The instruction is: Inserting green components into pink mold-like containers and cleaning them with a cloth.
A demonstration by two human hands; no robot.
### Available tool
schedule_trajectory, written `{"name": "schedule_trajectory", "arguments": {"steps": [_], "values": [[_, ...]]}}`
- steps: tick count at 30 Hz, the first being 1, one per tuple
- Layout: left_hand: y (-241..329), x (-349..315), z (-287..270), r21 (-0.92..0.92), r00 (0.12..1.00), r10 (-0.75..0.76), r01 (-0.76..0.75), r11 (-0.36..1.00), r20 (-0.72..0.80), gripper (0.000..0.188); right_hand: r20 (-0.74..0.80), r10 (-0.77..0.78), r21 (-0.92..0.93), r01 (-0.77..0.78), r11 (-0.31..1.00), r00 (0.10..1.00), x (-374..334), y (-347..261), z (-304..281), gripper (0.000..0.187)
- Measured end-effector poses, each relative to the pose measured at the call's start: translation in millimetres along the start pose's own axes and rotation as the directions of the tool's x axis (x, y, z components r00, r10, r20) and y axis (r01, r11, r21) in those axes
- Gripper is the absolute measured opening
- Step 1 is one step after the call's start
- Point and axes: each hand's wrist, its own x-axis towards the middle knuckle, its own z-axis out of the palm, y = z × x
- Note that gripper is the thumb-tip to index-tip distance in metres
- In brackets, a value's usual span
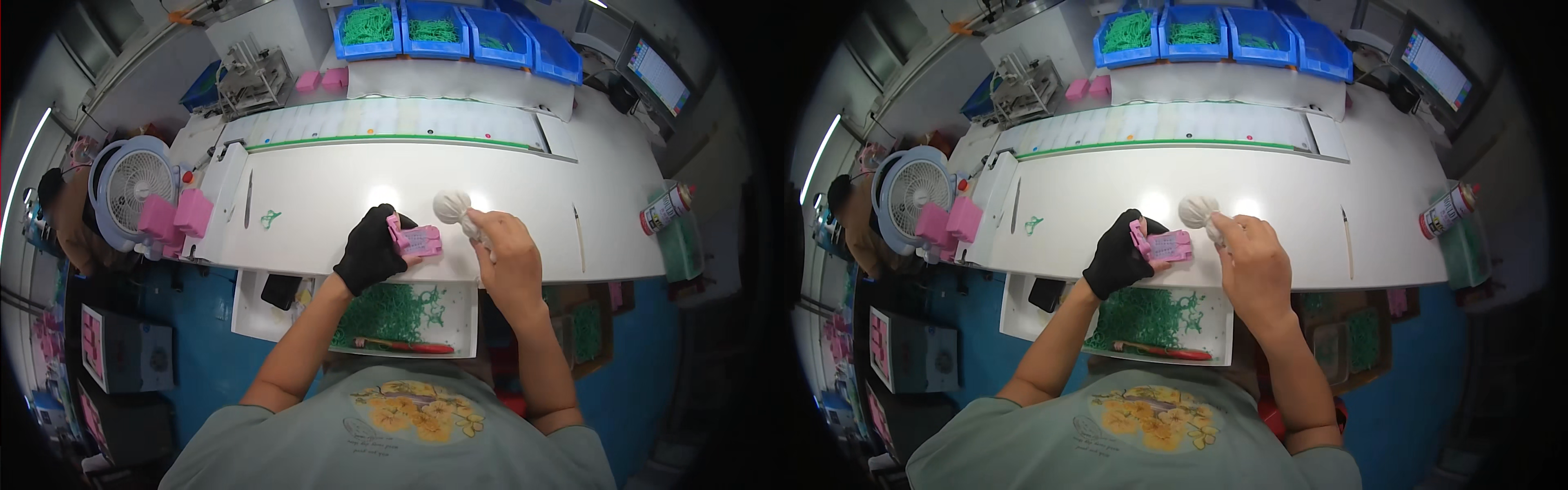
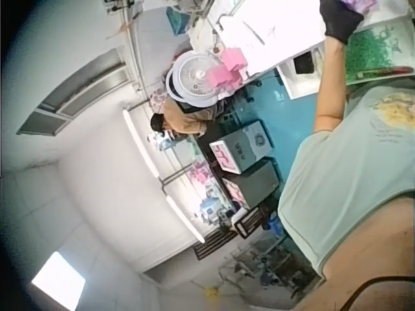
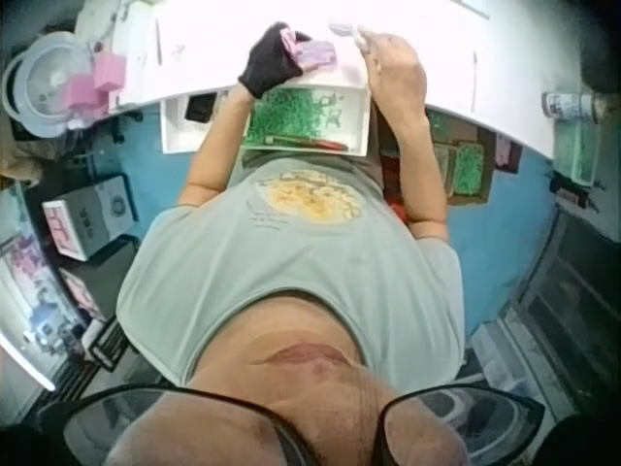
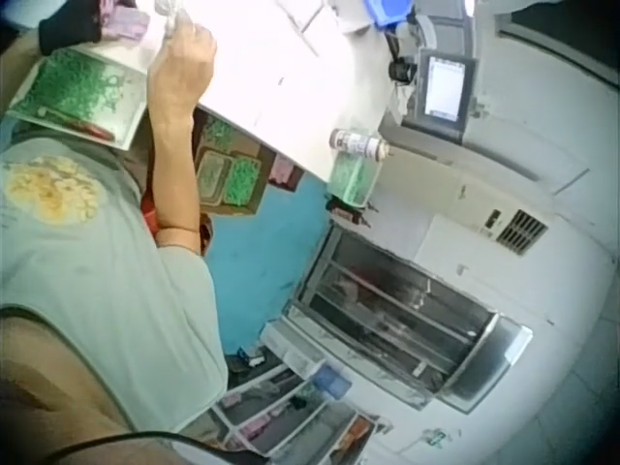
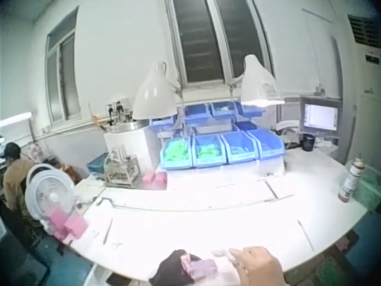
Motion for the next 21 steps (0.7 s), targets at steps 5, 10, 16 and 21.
{"name": "schedule_trajectory", "arguments": {"steps": [5, 10, 16, 21], "values": [[15.1, 1.5, -13.3, -0.113, 0.988, -0.123, 0.133, 0.985, 0.090, 0.066, 0.040, 0.164, -0.230, -0.150, 0.962, 0.986, -12.9, 49.4, -8.2, 0.033], [36.1, -10.3, -3.0, -0.562, 0.980, -0.167, 0.196, 0.803, 0.103, 0.081, -0.182, -0.069, -0.280, 0.016, 0.960, 0.981, -2.5, 14.6, -2.4, 0.031], [64.7, -20.8, 14.1, -0.672, 0.950, -0.312, 0.221, 0.706, -0.016, 0.045, 0.218, 0.151, 0.409, -0.231, 0.883, 0.964, -15.3, -29.9, 32.0, 0.027], [58.2, -32.9, 14.5, -0.813, 0.927, -0.374, 0.235, 0.533, 0.023, 0.040, -0.052, -0.092, 0.327, 0.104, 0.939, 0.994, -16.2, -29.9, 40.9, 0.022]]}}
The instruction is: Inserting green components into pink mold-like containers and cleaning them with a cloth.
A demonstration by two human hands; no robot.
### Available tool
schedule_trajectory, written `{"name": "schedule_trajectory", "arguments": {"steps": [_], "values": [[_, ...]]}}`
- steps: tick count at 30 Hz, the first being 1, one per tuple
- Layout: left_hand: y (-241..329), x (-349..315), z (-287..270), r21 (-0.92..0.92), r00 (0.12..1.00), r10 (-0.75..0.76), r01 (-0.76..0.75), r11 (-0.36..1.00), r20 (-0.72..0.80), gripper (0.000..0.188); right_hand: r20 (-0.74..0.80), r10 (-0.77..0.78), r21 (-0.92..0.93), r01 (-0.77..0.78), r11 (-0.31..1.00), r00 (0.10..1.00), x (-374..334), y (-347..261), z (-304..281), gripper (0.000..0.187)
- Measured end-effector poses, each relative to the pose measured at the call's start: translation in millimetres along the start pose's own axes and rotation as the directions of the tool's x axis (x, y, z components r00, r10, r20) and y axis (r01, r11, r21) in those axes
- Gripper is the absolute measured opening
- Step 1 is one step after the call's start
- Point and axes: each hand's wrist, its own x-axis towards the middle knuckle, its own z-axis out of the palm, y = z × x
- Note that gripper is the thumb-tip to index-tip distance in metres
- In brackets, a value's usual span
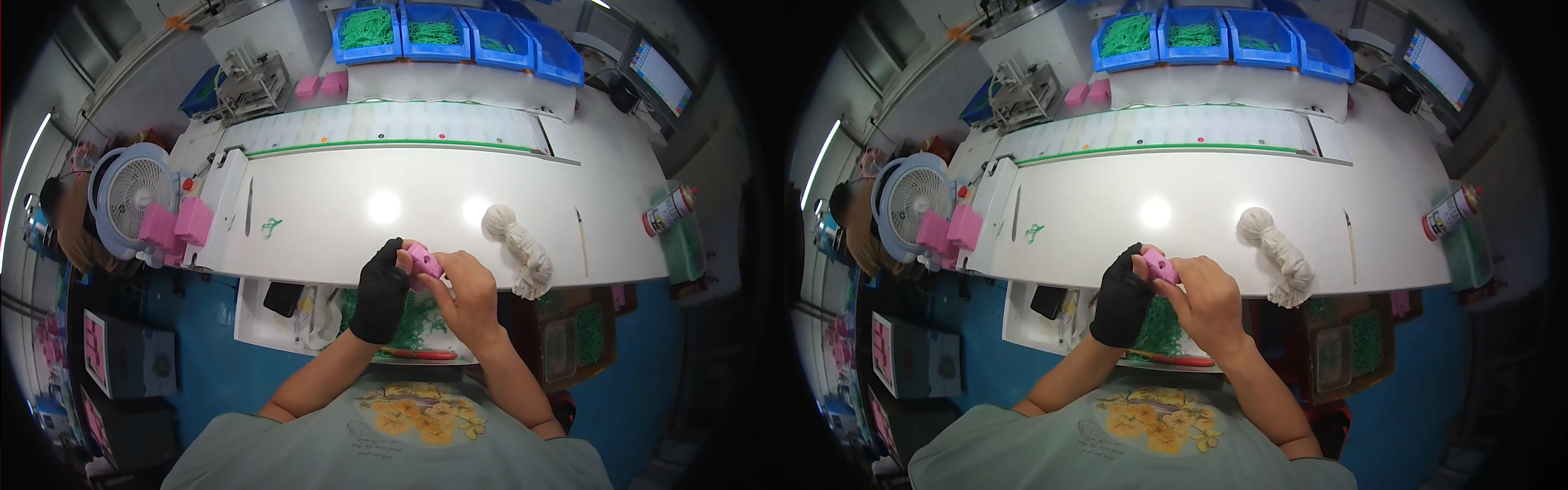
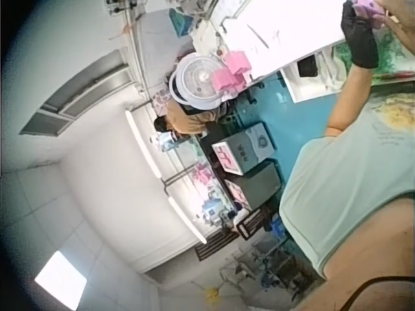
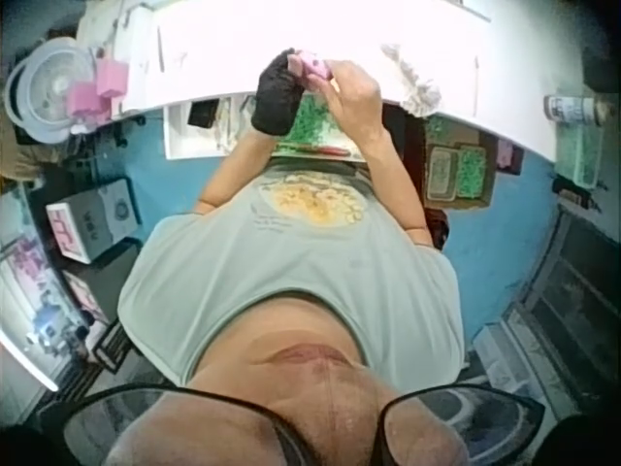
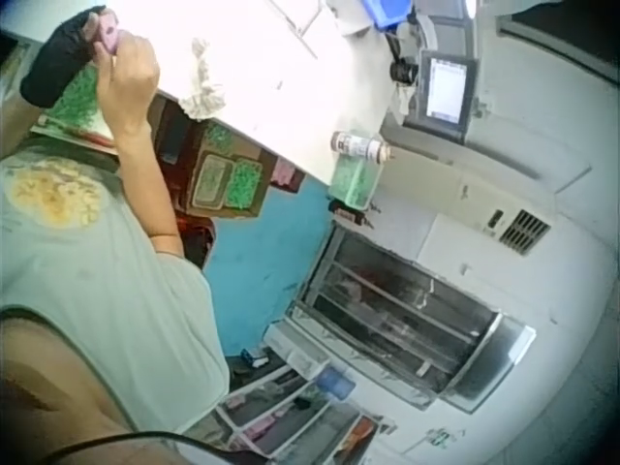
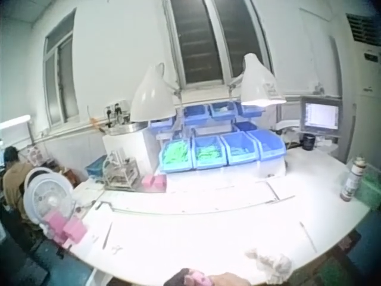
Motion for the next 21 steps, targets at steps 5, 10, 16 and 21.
{"name": "schedule_trajectory", "arguments": {"steps": [5, 10, 16, 21], "values": [[-3.4, -2.2, 4.9, -0.079, 0.998, -0.006, 0.002, 0.997, -0.055, 0.039, 0.024, 0.167, 0.185, -0.169, 0.968, 0.986, -2.1, -1.3, 3.0, 0.024], [-1.6, -5.4, 5.6, -0.041, 1.000, 0.016, -0.017, 0.999, -0.023, 0.035, -0.035, 0.236, 0.219, -0.223, 0.950, 0.971, -1.7, -8.4, 7.4, 0.024], [-2.6, -4.8, 5.2, 0.087, 0.994, 0.098, -0.102, 0.991, 0.050, 0.031, -0.049, 0.159, 0.096, -0.154, 0.983, 0.986, -5.7, 4.1, 3.7, 0.022], [-4.0, -5.4, -2.5, 0.369, 0.983, 0.153, -0.181, 0.912, 0.105, 0.035, -0.053, 0.328, 0.256, -0.305, 0.917, 0.943, -4.5, -0.9, -1.1, 0.020]]}}
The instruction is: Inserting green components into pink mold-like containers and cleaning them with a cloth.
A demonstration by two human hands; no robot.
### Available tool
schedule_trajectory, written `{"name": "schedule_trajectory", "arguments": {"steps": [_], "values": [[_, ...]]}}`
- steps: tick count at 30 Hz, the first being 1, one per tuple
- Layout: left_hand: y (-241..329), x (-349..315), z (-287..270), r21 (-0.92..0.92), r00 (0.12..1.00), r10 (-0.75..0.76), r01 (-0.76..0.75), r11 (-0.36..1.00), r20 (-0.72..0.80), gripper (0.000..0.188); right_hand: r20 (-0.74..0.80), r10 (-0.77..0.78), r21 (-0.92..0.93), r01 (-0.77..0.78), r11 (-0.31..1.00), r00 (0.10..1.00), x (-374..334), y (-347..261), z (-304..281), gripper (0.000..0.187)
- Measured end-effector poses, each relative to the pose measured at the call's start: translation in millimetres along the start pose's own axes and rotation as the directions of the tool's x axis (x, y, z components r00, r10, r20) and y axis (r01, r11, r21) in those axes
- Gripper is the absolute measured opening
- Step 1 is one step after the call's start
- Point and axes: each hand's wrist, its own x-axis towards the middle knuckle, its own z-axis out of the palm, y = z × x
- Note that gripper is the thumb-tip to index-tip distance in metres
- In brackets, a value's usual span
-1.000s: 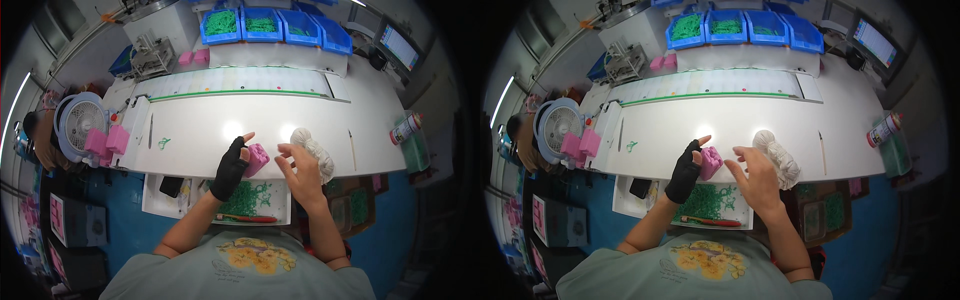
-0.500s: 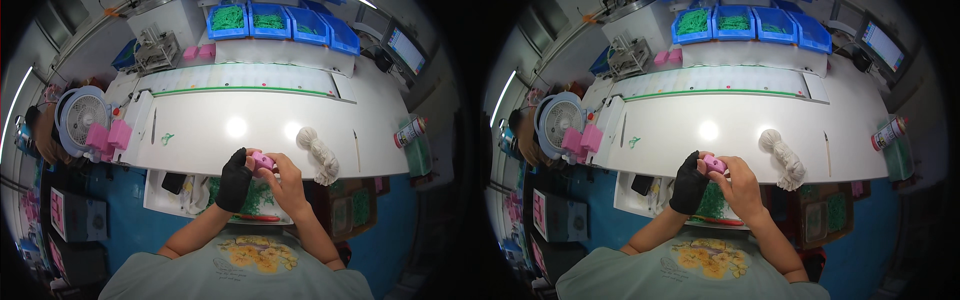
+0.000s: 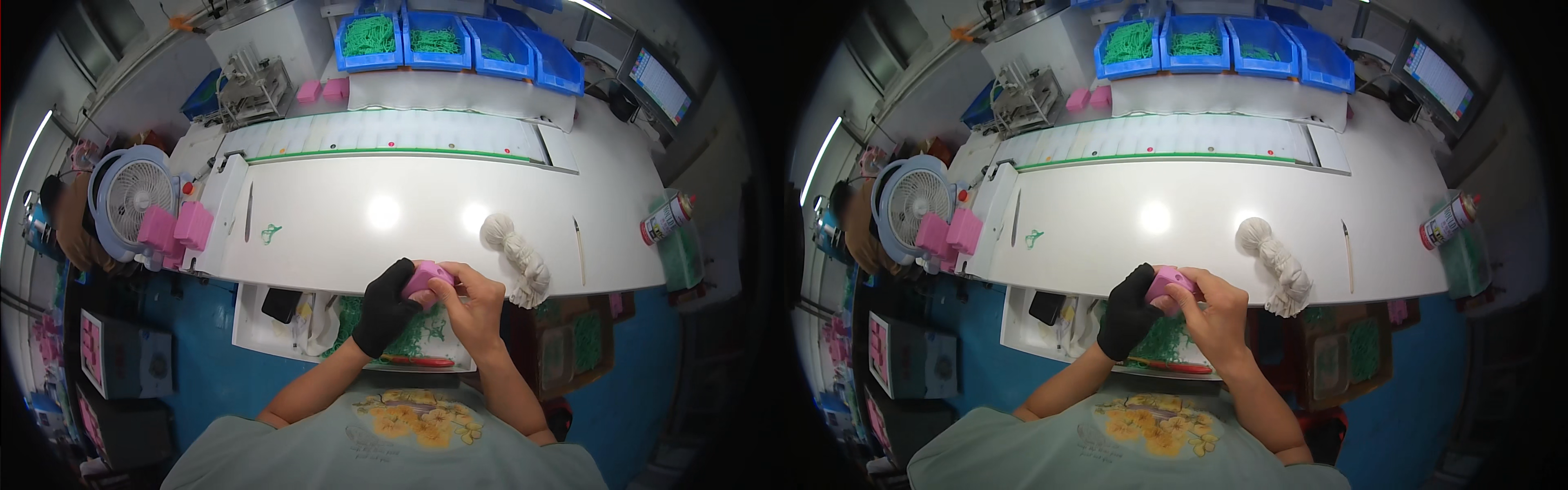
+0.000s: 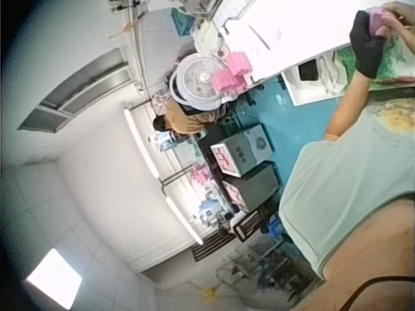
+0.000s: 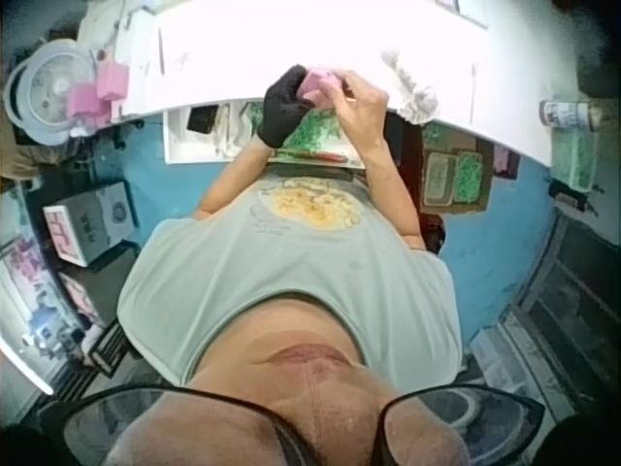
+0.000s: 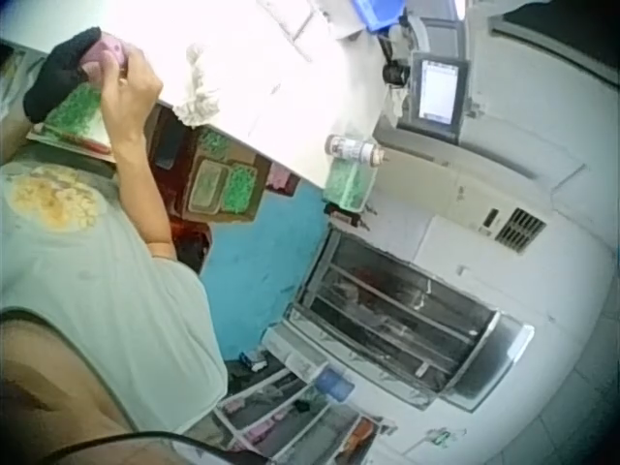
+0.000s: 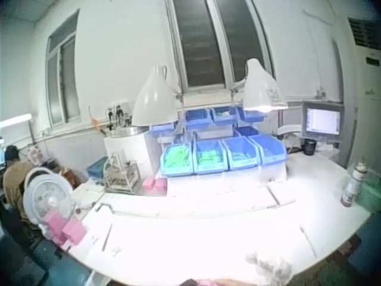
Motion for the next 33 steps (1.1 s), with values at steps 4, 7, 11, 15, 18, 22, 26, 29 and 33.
{"name": "schedule_trajectory", "arguments": {"steps": [4, 7, 11, 15, 18, 22, 26, 29, 33], "values": [[-2.4, -1.7, -8.0, 0.183, 0.998, -0.059, 0.051, 0.982, 0.038, 0.045, 0.039, 0.069, 0.062, -0.072, 0.995, 0.997, -1.3, -1.7, -3.2, 0.019], [10.2, 0.7, -13.6, 0.194, 0.996, -0.004, -0.014, 0.981, 0.089, 0.063, 0.072, 0.182, 0.201, -0.193, 0.960, 0.981, 0.0, 2.8, -5.8, 0.018], [30.0, 9.0, -23.1, 0.341, 0.956, 0.127, -0.217, 0.915, 0.266, 0.085, 0.130, 0.245, 0.209, -0.268, 0.940, 0.961, 11.4, 13.5, -15.9, 0.021], [31.2, 24.7, -23.9, 0.511, 0.787, 0.251, -0.571, 0.642, 0.563, 0.086, 0.167, 0.256, 0.150, -0.281, 0.948, 0.952, 14.8, 16.7, -17.2, 0.026], [28.8, 49.9, -27.7, 0.459, 0.757, 0.212, -0.567, 0.684, 0.619, 0.084, 0.186, 0.291, 0.199, -0.326, 0.924, 0.938, 16.1, 20.0, -17.6, 0.032], [26.6, 119.6, -49.3, 0.466, 0.763, 0.251, -0.583, 0.666, 0.595, 0.081, 0.133, 0.261, 0.137, -0.279, 0.951, 0.956, 14.6, 20.2, -26.7, 0.038], [-5.1, 223.0, -88.9, 0.673, 0.922, 0.013, -0.292, 0.679, 0.387, 0.081, 0.264, 0.235, 0.134, -0.277, 0.951, 0.935, 7.2, 15.0, -41.2, 0.030], [-12.3, 266.9, -113.3, 0.738, 0.950, -0.055, -0.203, 0.643, 0.309, 0.072, 0.335, 0.204, 0.130, -0.260, 0.957, 0.920, 5.9, 8.3, -44.9, 0.023], [-16.3, 290.2, -125.1, 0.803, 0.965, -0.146, -0.093, 0.588, 0.219, 0.065, 0.328, 0.224, 0.158, -0.287, 0.945, 0.918, 5.1, 13.3, -52.9, 0.023]]}}
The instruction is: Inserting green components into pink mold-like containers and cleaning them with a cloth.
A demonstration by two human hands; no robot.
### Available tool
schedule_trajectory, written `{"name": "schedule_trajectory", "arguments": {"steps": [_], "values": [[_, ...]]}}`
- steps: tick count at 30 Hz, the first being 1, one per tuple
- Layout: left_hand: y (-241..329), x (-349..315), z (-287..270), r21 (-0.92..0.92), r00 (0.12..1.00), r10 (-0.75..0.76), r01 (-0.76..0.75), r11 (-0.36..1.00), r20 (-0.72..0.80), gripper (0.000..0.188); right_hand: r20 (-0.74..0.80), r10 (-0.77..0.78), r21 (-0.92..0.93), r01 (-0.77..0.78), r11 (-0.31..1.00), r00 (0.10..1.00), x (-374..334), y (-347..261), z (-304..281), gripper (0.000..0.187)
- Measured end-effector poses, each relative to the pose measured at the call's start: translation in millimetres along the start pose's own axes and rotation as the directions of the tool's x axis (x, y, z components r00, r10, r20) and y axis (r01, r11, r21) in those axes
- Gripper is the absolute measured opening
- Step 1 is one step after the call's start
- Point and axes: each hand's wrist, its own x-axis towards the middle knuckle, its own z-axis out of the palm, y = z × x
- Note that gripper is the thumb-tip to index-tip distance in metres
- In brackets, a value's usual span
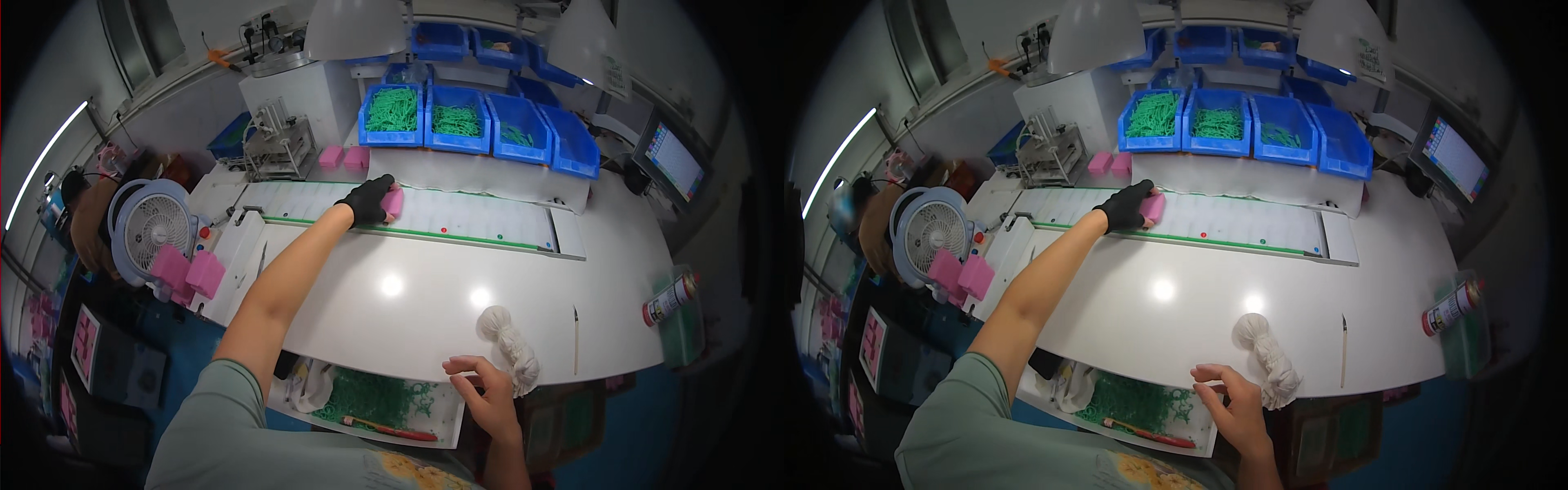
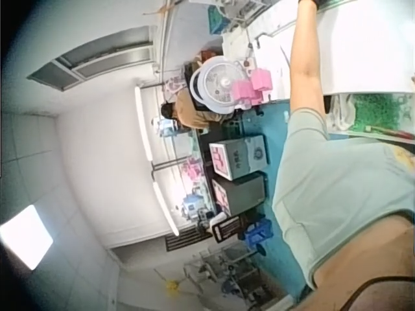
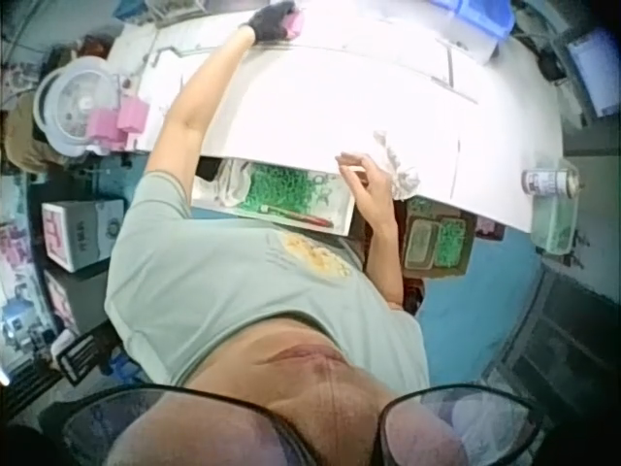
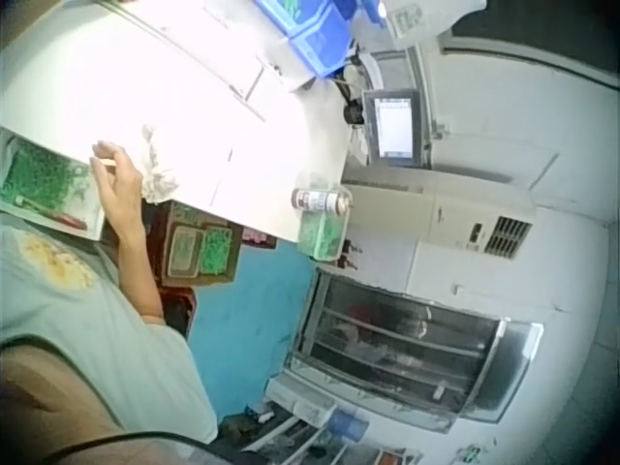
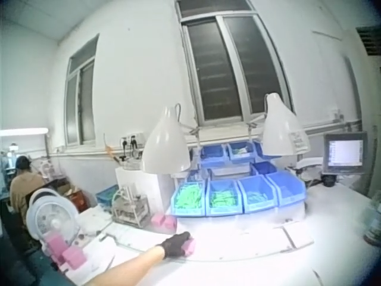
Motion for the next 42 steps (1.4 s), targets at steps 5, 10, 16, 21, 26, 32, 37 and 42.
{"name": "schedule_trajectory", "arguments": {"steps": [5, 10, 16, 21, 26, 32, 37, 42], "values": [[0.5, 11.6, 11.0, -0.102, 0.998, 0.067, -0.069, 0.992, -0.022, 0.062, -0.022, 0.020, 0.008, -0.020, 1.000, 1.000, 1.3, -2.5, -4.6, 0.020], [42.0, 19.9, 31.0, -0.155, 0.978, 0.207, -0.199, 0.968, 0.033, 0.060, 0.034, -0.041, 0.015, 0.040, 0.999, 0.999, 8.7, -4.8, -0.2, 0.021], [75.8, 44.3, 70.5, -0.037, 0.944, 0.324, -0.327, 0.944, -0.066, 0.063, 0.033, -0.049, -0.024, 0.049, 0.998, 0.998, -3.0, -5.7, -9.2, 0.020], [62.7, 58.8, 94.7, -0.042, 0.916, 0.336, -0.353, 0.935, -0.219, 0.061, -0.053, 0.001, -0.021, -0.002, 1.000, 0.999, -16.9, -5.8, -22.9, 0.019], [78.3, 61.5, 101.3, -0.105, 0.887, 0.369, -0.410, 0.906, -0.279, 0.059, -0.091, 0.026, 0.020, -0.024, 1.000, 0.995, -19.6, 1.1, -29.3, 0.019], [98.9, 73.2, 114.1, -0.129, 0.836, 0.391, -0.468, 0.874, -0.384, 0.061, -0.099, -0.015, -0.012, 0.014, 1.000, 0.995, -18.1, 0.0, -33.0, 0.018], [76.6, 78.8, 119.9, -0.022, 0.861, 0.419, -0.444, 0.896, -0.290, 0.061, -0.169, -0.007, -0.059, -0.003, 0.998, 0.986, -27.2, -6.2, -54.9, 0.018], [60.3, 71.2, 105.1, -0.025, 0.888, 0.417, -0.430, 0.903, -0.196, 0.073, -0.331, -0.092, -0.230, 0.014, 0.973, 0.939, -29.1, -23.9, -115.4, 0.016]]}}
